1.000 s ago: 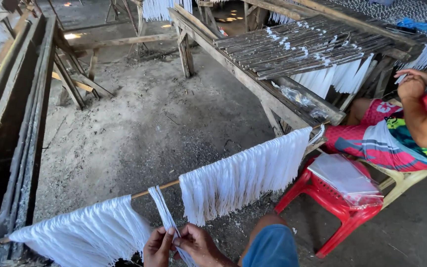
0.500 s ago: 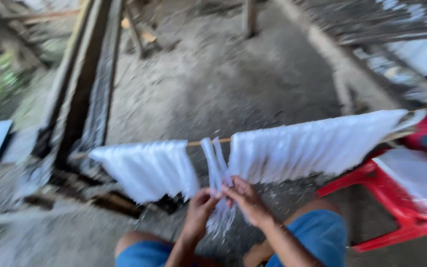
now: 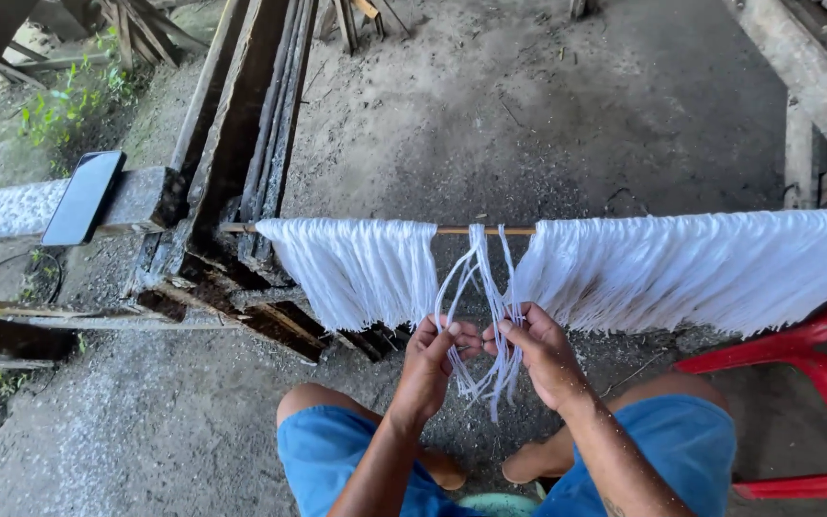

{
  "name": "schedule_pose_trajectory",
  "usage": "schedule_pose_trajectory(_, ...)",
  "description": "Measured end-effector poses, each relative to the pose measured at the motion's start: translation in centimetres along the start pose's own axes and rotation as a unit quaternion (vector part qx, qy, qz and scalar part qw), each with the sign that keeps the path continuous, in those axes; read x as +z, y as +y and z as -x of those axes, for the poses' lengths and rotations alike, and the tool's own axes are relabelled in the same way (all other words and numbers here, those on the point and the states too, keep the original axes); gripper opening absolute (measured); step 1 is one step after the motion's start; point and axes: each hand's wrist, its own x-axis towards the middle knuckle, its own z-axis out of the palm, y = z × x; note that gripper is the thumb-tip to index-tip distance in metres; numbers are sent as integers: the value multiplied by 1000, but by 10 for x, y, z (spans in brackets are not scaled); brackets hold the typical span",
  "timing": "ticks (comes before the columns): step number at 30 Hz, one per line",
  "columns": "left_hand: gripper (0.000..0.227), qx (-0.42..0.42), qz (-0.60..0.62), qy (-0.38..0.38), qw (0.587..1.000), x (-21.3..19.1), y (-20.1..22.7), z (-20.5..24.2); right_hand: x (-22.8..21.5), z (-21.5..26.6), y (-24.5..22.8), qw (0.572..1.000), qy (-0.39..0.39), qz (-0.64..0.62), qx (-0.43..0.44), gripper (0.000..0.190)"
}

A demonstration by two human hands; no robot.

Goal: Manually separating bundles of white threads hanging from a wooden rod in a workshop.

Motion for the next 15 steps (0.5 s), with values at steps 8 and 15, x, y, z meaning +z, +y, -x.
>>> schedule_pose_trajectory(8, 31, 12, -128, -52, 990, 20, 0, -14, -22, -11, 35, 996, -3, 85, -21, 16)
schedule_pose_trajectory(15, 15, 38, -63, -34, 997, 19, 5, -11, -41, -17, 39, 996, 21, 87, -13, 17)
